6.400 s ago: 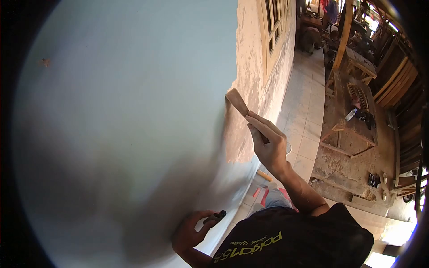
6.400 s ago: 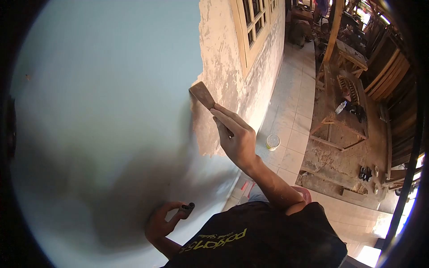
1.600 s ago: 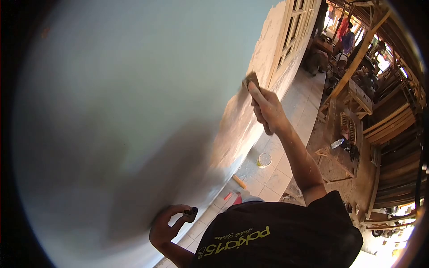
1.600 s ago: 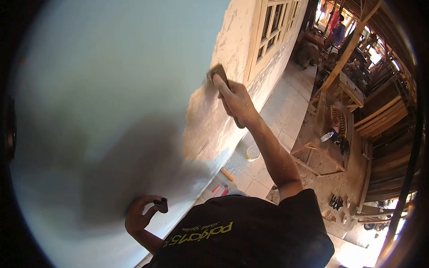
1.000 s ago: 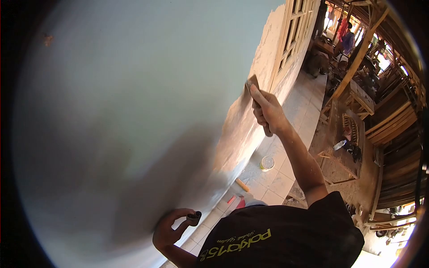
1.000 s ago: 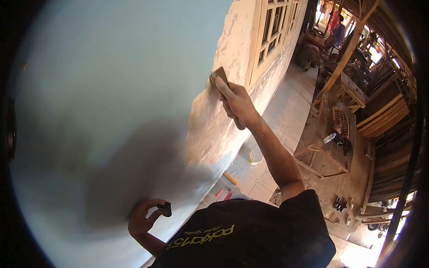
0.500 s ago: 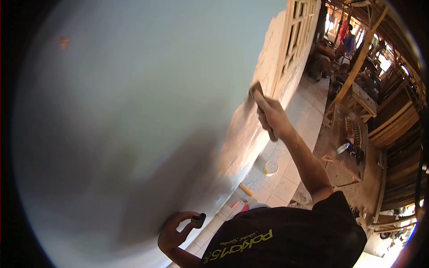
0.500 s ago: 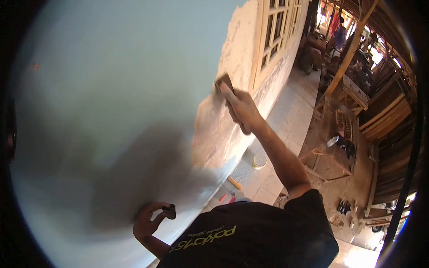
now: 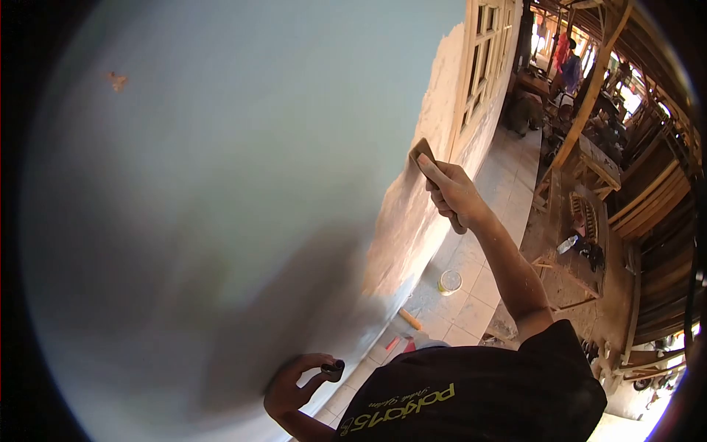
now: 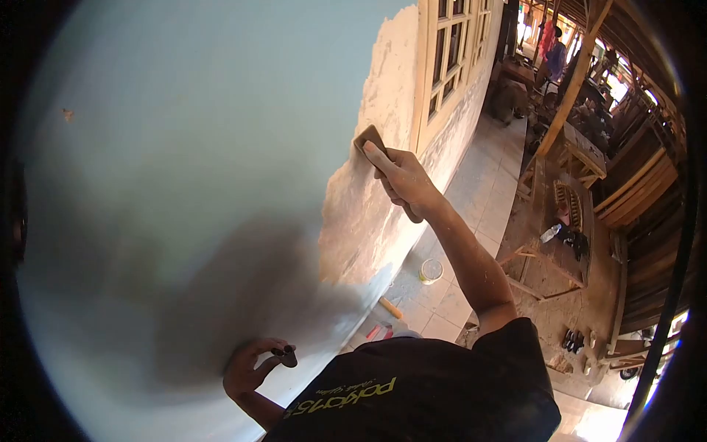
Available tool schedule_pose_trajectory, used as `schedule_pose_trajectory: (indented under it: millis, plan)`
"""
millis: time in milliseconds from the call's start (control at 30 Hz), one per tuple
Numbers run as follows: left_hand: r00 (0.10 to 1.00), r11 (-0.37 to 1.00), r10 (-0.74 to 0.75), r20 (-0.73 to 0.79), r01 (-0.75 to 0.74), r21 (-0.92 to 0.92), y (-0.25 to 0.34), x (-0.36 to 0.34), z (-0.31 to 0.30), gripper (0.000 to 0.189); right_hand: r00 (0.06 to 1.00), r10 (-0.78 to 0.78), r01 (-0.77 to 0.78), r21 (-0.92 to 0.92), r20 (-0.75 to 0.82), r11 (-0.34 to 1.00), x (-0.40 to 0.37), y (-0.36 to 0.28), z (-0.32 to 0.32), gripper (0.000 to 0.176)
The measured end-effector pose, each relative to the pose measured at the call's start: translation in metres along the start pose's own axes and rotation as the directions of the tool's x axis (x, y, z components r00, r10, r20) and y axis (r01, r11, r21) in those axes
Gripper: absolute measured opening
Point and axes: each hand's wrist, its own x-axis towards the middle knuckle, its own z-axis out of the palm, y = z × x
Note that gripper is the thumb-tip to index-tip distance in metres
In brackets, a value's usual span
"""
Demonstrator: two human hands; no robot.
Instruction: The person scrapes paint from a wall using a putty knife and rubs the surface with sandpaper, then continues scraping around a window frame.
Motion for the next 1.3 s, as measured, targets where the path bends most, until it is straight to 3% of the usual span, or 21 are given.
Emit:
schedule_pose_trajectory:
  millis: [167,233,267,300,333,367,400,433,500,533,600,667,767,867,933,967,1033,1133,1267,1300]
  plan:
    - [0.999,1.0,-0.028,0.02,0.028,-0.002,-0.012,-0.003,-0.004,0.035,1.0,0.002,-0.007,0.275,0.017,0.961,-0.012,0.035,-0.011,0.037]
    - [1.0,1.0,-0.013,0.002,0.013,-0.007,-0.009,-0.002,0.0,0.035,0.962,0.134,0.008,0.517,-0.237,0.856,-0.014,0.089,-0.018,0.036]
    - [1.0,1.0,-0.005,-0.012,0.004,-0.025,-0.007,-0.002,0.001,0.034,0.985,0.167,-0.136,0.399,-0.043,0.907,-0.007,0.158,-0.043,0.035]
    - [1.0,1.0,0.0,-0.008,0.0,-0.012,-0.005,-0.003,0.0,0.034,0.89,0.455,-0.454,0.03,-0.034,0.89,-0.023,0.19,-0.05,0.038]
    - [0.999,0.998,-0.044,-0.006,0.044,0.044,-0.004,-0.003,-0.001,0.033,0.77,0.621,-0.478,-0.513,0.147,0.714,-0.021,0.266,-0.078,0.048]
    - [0.996,0.991,-0.084,-0.008,0.085,0.102,-0.002,-0.003,-0.002,0.032,0.646,0.667,-0.293,-0.687,0.371,0.665,-0.039,0.31,-0.092,0.053]
    - [0.996,0.98,-0.089,-0.016,0.09,0.18,0.005,-0.003,-0.003,0.029,0.454,0.859,-0.572,-0.66,0.239,0.486,-0.047,0.359,-0.1,0.041]
    - [0.997,0.977,-0.073,-0.018,0.075,0.2,0.002,-0.002,-0.004,0.029,0.471,0.878,-0.66,-0.624,0.091,0.419,-0.066,0.355,-0.095,0.027]
    - [0.995,0.992,-0.098,-0.01,0.098,0.083,-0.004,-0.002,-0.003,0.028,0.646,0.762,-0.708,-0.416,-0.052,0.571,-0.091,0.359,-0.096,0.02]
    - [0.994,0.987,-0.112,-0.005,0.112,0.119,-0.003,-0.002,-0.004,0.029,0.65,0.758,-0.708,-0.405,-0.051,0.579,-0.094,0.357,-0.096,0.02]
    - [0.995,0.989,-0.098,0.001,0.097,0.108,-0.001,-0.001,-0.003,0.029,0.795,0.606,-0.604,-0.081,0.006,0.793,-0.102,0.349,-0.093,0.031]
    - [0.996,0.992,-0.09,0.001,0.089,0.093,0.001,0.0,-0.004,0.029,0.895,0.446,-0.446,-0.032,-0.011,0.895,-0.108,0.271,-0.065,0.046]
    - [0.989,0.963,-0.146,-0.019,0.146,0.228,0.005,-0.003,-0.004,0.03,0.969,0.212,-0.229,-0.142,-0.125,0.963,-0.105,0.197,-0.042,0.044]
    - [0.972,0.939,-0.212,-0.1,0.231,0.256,0.006,-0.008,0.001,0.033,0.94,-0.105,0.021,-0.254,-0.324,0.967,-0.095,0.135,-0.01,0.036]
    - [0.963,0.932,-0.218,-0.16,0.254,0.26,0.007,-0.012,0.003,0.034,0.839,-0.378,0.236,-0.364,-0.392,0.901,-0.099,0.099,0.016,0.032]
    - [0.959,0.927,-0.235,-0.159,0.27,0.259,0.009,-0.014,0.002,0.034,0.846,-0.362,0.223,-0.357,-0.392,0.907,-0.096,0.094,0.027,0.032]
    - [0.943,0.889,-0.287,-0.167,0.327,0.321,0.014,-0.018,-0.001,0.034,0.655,-0.66,0.465,-0.493,-0.366,0.735,-0.091,0.09,0.044,0.034]
    - [0.934,0.898,-0.3,-0.196,0.345,0.273,0.011,-0.034,-0.006,0.034,0.66,-0.692,0.532,-0.469,-0.292,0.705,-0.081,0.096,0.062,0.036]
    - [0.922,0.887,-0.331,-0.2,0.376,0.267,0.008,-0.051,-0.012,0.036,0.655,-0.677,0.535,-0.426,-0.335,0.729,-0.073,0.079,0.066,0.036]
    - [0.923,0.884,-0.335,-0.19,0.378,0.274,0.007,-0.053,-0.013,0.035,0.716,-0.61,0.482,-0.392,-0.34,0.784,-0.074,0.077,0.066,0.037]
